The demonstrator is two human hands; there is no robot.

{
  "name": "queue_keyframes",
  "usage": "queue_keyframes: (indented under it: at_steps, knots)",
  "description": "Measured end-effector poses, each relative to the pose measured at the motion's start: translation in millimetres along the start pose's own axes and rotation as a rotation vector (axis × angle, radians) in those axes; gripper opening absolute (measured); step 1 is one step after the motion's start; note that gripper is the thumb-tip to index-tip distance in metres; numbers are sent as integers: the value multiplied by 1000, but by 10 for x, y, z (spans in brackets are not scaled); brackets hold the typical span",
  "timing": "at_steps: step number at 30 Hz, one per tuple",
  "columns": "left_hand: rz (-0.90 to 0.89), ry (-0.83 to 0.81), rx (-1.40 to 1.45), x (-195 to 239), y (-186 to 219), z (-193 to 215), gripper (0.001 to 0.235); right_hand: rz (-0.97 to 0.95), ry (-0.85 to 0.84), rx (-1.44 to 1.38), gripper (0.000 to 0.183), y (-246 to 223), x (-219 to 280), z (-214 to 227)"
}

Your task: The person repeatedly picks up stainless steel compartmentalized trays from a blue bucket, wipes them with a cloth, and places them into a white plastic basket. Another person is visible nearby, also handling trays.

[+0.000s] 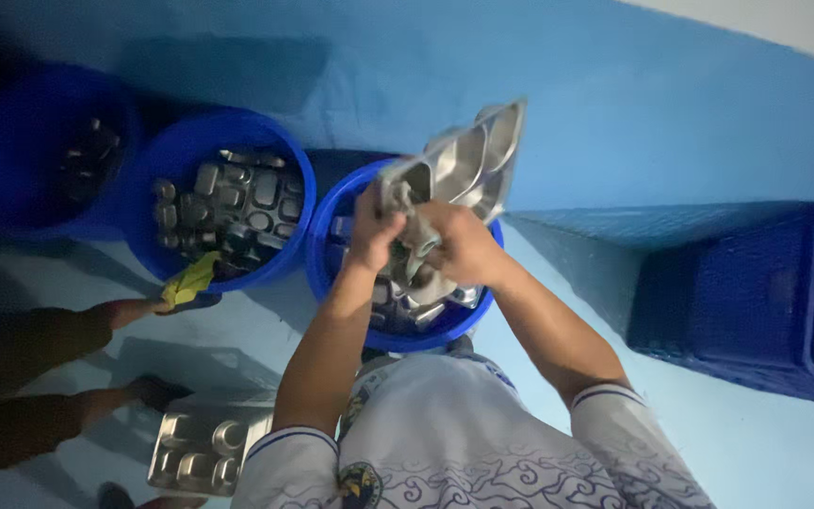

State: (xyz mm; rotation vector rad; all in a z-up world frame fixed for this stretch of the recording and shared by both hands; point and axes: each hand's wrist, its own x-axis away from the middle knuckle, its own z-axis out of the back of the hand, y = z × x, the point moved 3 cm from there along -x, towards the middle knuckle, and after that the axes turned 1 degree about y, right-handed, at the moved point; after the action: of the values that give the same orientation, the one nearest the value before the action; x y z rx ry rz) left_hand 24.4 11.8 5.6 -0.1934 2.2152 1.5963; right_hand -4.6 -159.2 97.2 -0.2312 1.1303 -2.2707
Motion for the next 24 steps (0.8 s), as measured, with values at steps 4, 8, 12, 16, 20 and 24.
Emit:
queue_keyframes:
  at_steps: [4, 8, 12, 16, 20, 24]
  knots:
    - [259, 408, 373, 57, -32, 158, 77, 465, 414, 161, 56, -219, 214, -335]
    - [18, 243, 237, -26, 123, 47, 71, 179, 300, 340, 49, -96, 164, -534]
    - [-127, 176, -1, 98, 19, 108, 69, -25, 337, -54, 49, 180, 130, -613]
    - [62, 363, 311, 166, -280, 324, 70, -370, 484, -1280, 40, 527, 149, -815]
    - [27, 389, 614, 233, -137, 361, 69, -93, 691, -853, 49, 527, 388, -280]
    - [-6, 346, 758, 382, -150, 314, 70, -240, 1000, 211, 33, 659, 267, 222]
